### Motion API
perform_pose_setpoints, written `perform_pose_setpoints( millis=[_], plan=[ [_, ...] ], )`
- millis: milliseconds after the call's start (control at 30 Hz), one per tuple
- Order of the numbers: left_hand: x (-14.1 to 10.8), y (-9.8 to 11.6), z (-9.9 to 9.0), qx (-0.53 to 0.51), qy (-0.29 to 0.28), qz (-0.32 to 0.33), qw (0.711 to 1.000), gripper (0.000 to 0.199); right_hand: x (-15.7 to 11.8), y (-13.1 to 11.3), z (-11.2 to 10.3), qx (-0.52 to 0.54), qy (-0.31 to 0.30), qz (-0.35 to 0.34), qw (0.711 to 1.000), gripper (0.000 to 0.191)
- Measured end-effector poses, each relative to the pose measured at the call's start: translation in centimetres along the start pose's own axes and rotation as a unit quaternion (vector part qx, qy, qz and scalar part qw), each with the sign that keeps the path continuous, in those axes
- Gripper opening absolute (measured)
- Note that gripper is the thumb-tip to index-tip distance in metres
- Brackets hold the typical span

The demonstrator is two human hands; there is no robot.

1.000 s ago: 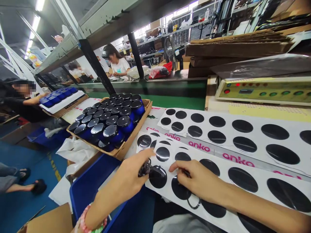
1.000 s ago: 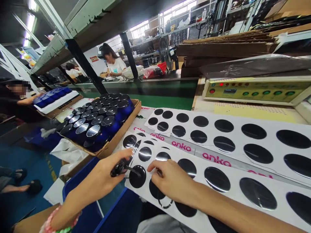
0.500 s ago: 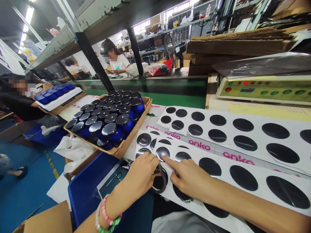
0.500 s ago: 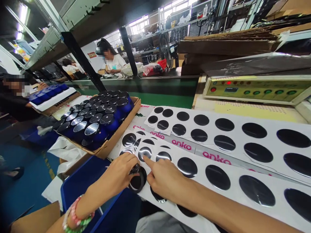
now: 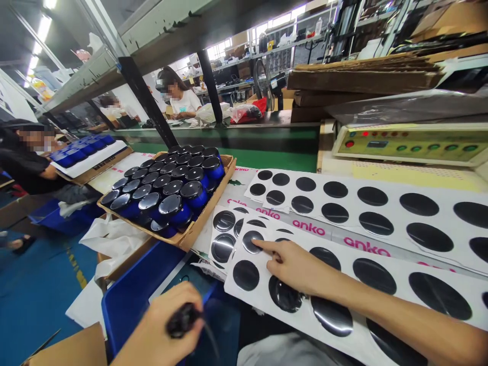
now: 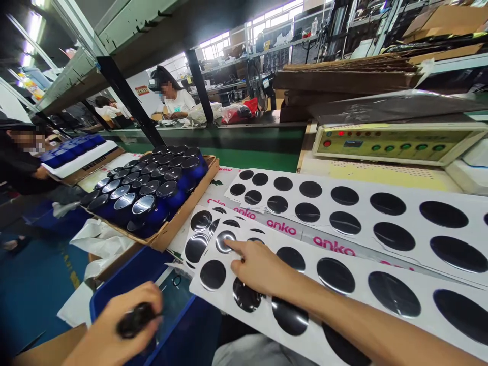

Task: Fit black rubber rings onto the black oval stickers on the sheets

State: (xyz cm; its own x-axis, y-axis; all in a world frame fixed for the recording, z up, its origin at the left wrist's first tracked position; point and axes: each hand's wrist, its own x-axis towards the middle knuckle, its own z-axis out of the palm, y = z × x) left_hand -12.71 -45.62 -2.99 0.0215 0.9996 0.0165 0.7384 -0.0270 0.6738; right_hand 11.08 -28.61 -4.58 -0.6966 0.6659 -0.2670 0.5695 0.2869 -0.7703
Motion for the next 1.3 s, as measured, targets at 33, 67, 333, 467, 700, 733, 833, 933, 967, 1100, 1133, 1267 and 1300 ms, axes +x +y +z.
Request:
perform_pose_setpoints(
  millis=[33,67,333,467,700,733,833,933,967,1100,1133,1267,1300],
  plan=[
    [-1.0,-0.5,-1.0,-0.049,0.064,-0.011,0.997,0.008,0.2,0.1,-0.4,0.079,-0.019,0.026,0.996,0.063],
    [-1.8,-0.8,-1.7,-0.086,0.130,-0.012,0.988,0.012,0.3,0.1,-0.7,0.160,-0.031,0.052,0.985,0.061],
    [4.5,6.3,5.6,-0.071,0.191,0.126,0.971,0.057,-1.8,-4.4,-1.3,0.395,0.020,0.017,0.918,0.021],
    [9.5,9.0,7.9,0.066,0.261,0.281,0.921,0.021,-3.5,-6.2,-2.5,0.469,-0.008,-0.021,0.883,0.034],
    [12.3,9.1,4.1,-0.172,0.488,0.200,0.832,0.018,-5.2,-5.9,-8.0,0.447,0.027,-0.115,0.887,0.049],
    [12.7,9.0,3.1,-0.249,0.513,0.146,0.809,0.017,-5.5,-5.7,-8.8,0.394,0.085,-0.128,0.906,0.049],
    [14.4,8.7,1.1,-0.372,0.499,0.070,0.780,0.016,-5.4,-4.8,-9.5,0.157,0.256,-0.213,0.930,0.038],
    [16.5,8.6,1.4,-0.419,0.407,0.053,0.810,0.030,-2.8,-4.3,-7.9,-0.049,0.237,-0.352,0.904,0.042],
    [17.2,8.6,1.8,-0.453,0.361,0.043,0.814,0.039,-1.4,-4.3,-7.1,-0.094,0.217,-0.382,0.893,0.047],
    [19.5,7.8,2.2,-0.538,0.203,-0.012,0.818,0.062,5.5,-4.1,-5.5,-0.130,0.230,-0.369,0.891,0.043],
    [19.7,7.3,1.9,-0.533,0.176,-0.023,0.827,0.067,7.0,-4.0,-5.5,-0.125,0.236,-0.356,0.896,0.038],
    [19.6,4.9,0.5,-0.489,0.127,-0.061,0.861,0.075,11.5,-3.3,-5.8,-0.102,0.253,-0.298,0.915,0.020],
    [19.4,4.4,0.3,-0.475,0.128,-0.068,0.868,0.073,12.3,-3.2,-5.8,-0.096,0.256,-0.282,0.920,0.019]
  ],
)
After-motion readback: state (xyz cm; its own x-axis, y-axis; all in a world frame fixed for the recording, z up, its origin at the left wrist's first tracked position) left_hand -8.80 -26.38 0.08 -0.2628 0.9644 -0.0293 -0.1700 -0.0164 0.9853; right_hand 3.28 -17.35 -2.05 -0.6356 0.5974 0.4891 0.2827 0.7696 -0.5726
